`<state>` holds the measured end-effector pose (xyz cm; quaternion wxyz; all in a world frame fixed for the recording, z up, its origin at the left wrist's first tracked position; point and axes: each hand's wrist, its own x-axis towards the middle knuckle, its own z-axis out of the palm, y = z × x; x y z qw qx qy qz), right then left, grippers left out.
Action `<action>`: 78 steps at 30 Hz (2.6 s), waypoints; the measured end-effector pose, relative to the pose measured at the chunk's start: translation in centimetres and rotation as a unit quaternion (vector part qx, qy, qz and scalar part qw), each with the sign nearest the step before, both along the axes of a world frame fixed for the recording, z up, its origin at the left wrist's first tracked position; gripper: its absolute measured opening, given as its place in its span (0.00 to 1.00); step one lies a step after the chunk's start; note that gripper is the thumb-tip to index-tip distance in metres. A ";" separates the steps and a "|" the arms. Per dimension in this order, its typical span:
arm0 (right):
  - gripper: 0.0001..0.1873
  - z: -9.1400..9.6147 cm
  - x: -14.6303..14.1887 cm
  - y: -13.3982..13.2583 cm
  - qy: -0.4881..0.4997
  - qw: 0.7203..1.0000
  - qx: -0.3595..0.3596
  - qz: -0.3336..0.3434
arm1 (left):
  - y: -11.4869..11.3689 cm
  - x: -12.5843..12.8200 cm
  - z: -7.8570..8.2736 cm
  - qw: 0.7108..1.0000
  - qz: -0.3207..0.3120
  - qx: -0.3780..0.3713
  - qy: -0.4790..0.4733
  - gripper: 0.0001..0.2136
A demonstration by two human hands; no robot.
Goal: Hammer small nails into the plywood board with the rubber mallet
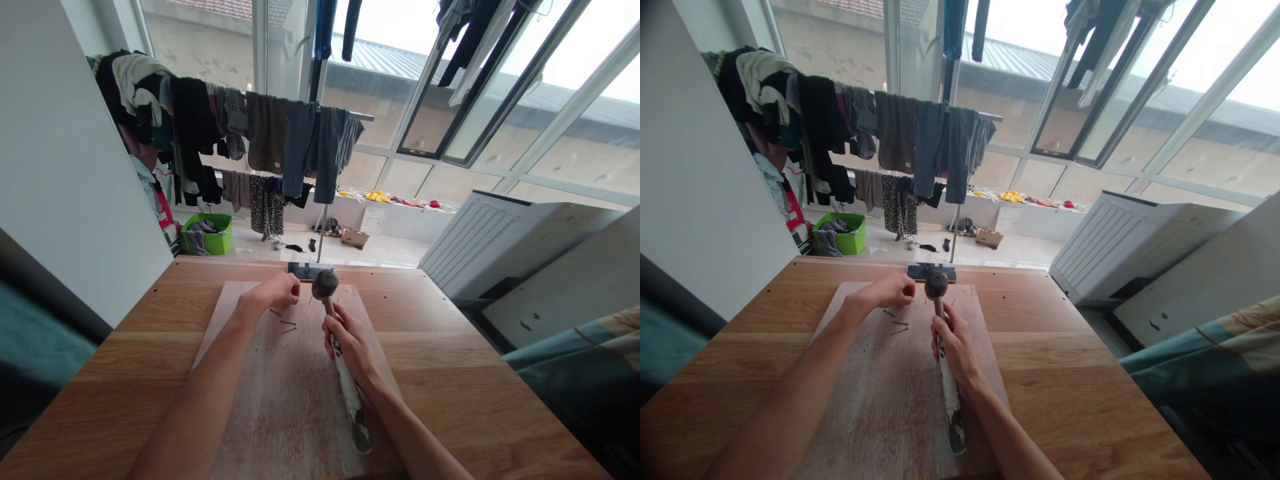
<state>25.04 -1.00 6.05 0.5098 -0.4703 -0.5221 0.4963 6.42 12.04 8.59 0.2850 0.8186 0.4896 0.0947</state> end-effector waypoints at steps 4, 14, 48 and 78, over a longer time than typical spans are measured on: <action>0.16 -0.2 0.0 0.1 0.005 1.000 0.001 0.005 | 0.0 0.1 -0.2 1.000 -0.004 -0.008 0.000 0.03; 0.17 0.3 0.0 -0.1 0.004 1.000 -0.008 0.011 | -0.1 0.5 -0.6 1.000 -0.004 0.002 -0.009 0.04; 0.15 -0.3 -1.0 0.5 0.055 0.994 -0.035 0.088 | 1.0 -2.4 -1.1 0.994 0.007 -0.018 -0.109 0.12; 0.19 1.0 -3.8 1.2 0.252 0.961 -0.111 0.033 | -2.9 -3.8 -4.5 0.960 0.075 0.093 -0.253 0.09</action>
